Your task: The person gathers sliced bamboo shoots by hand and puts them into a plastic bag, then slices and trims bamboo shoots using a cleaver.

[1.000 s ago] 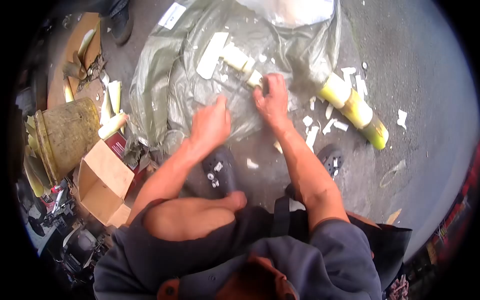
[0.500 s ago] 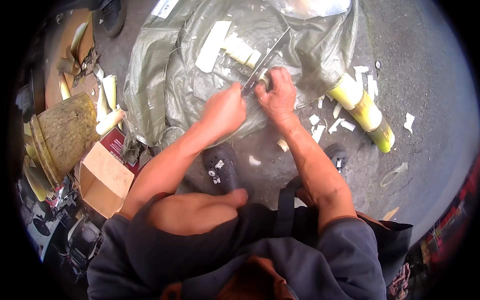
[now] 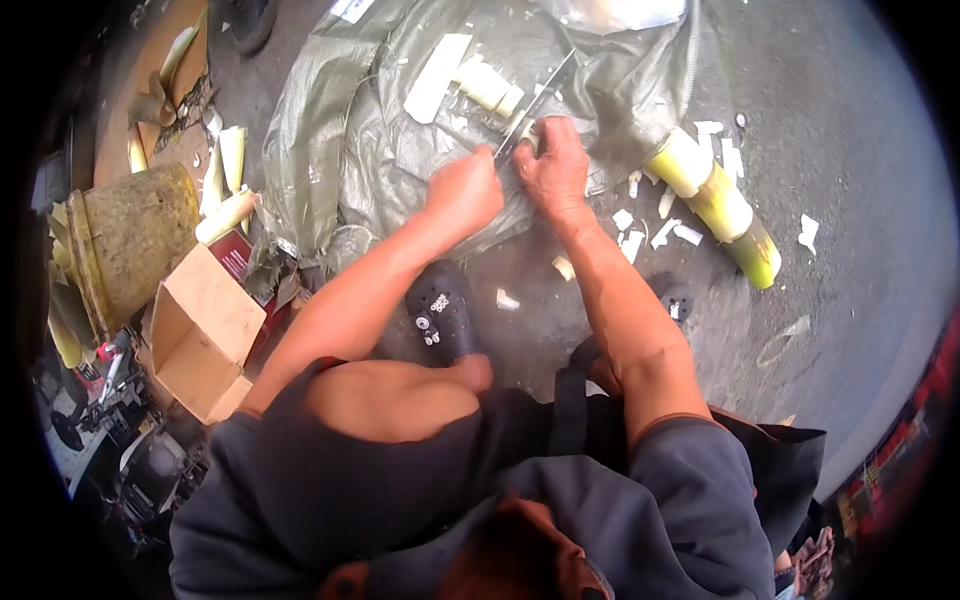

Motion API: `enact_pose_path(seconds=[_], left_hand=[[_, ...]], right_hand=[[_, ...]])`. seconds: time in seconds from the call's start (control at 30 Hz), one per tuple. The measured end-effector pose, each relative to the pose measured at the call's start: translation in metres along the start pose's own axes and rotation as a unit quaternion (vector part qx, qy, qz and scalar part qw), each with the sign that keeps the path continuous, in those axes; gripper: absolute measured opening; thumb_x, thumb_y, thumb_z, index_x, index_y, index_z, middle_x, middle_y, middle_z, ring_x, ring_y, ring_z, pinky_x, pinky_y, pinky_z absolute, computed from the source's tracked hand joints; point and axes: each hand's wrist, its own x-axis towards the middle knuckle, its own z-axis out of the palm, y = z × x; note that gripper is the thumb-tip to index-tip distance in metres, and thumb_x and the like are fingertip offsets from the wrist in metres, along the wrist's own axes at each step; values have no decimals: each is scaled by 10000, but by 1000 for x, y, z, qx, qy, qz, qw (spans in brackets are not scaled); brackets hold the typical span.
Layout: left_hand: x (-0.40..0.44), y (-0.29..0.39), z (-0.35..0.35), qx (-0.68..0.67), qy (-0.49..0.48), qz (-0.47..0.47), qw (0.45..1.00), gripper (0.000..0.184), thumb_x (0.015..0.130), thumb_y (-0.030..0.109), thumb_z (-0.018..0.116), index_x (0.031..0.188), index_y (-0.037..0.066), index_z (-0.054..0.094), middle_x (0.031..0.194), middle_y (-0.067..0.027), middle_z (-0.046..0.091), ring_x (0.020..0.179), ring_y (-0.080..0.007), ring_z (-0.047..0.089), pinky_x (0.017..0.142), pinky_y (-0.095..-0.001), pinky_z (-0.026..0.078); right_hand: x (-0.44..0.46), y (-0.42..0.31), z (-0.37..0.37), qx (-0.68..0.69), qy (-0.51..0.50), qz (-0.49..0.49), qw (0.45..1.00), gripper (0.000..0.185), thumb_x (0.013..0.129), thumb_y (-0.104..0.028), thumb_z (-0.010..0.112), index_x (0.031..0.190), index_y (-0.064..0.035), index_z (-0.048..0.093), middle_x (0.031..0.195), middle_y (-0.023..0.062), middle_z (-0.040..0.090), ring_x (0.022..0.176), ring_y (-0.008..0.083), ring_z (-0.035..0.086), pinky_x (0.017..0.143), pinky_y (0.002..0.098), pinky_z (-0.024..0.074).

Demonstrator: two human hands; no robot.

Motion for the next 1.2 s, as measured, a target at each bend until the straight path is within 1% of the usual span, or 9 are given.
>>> enact_pose_path(seconds=[0.13,0.23,0.37,0.57,0.77,0.97,1.07,1.17,1.2], left_hand=[[19,-3,12,-30,51,17,998,226,882,114,569,1034,-51,594,882,-278,702,864,-446,697,774,-544,535],[8,-21,10,-43,85,45,994,208,900,143,577,1024,-25,572,845,-259,700,817,-458,686,741,-556,528],[-37,-10,-3,1,61,39,997,179,879,104,584,995,-26,542,769,-261,691,731,-453,689,686,-571,526],[-49,-8,-6,14,30,63,997,160,825,54,587,934,-55,547,703,-269,674,689,-450,696,650,-545,544],[-39,2,-13,20,-41,5,999,178,879,79,579,992,-52,540,760,-293,674,759,-481,677,704,-578,516],[23,18,8,-26,-3,19,999,209,888,106,582,1024,-49,553,810,-297,683,799,-484,679,738,-575,526],[29,6,14,-32,31,16,999,255,897,141,596,1083,-34,579,835,-273,694,808,-460,686,741,-568,525],[18,-21,18,-74,99,72,990,243,906,157,565,1075,-15,586,795,-234,702,749,-450,686,684,-549,530],[7,-26,13,-161,109,77,978,275,914,193,581,1119,11,597,813,-233,700,724,-452,672,660,-533,524]], right_hand=[[5,1,-10,-32,-28,-52,998,254,782,-119,701,996,-35,592,952,148,577,799,336,612,727,422,517],[3,16,-6,136,-25,31,990,243,801,-108,696,1009,-32,595,948,138,576,807,300,623,727,395,521],[-6,7,-3,54,60,-24,996,144,815,-71,680,929,-28,605,867,113,571,730,235,600,695,351,507],[-3,10,7,43,63,-1,997,151,805,-87,685,917,-37,597,828,112,548,712,256,584,680,366,495],[1,2,1,31,53,-17,998,139,782,-91,681,864,-48,578,833,135,570,711,322,604,671,412,504],[1,1,0,18,39,-18,999,159,783,-102,686,874,-43,570,849,140,575,726,327,601,689,409,509],[-3,1,-1,85,31,51,995,147,799,-77,665,919,-34,592,863,121,583,740,275,610,718,376,518],[1,13,2,171,14,96,980,182,831,-43,631,1006,-19,588,889,72,594,798,185,605,767,309,513],[1,20,2,198,20,98,975,194,839,-37,625,1025,-11,579,885,48,593,813,151,596,779,286,507]])
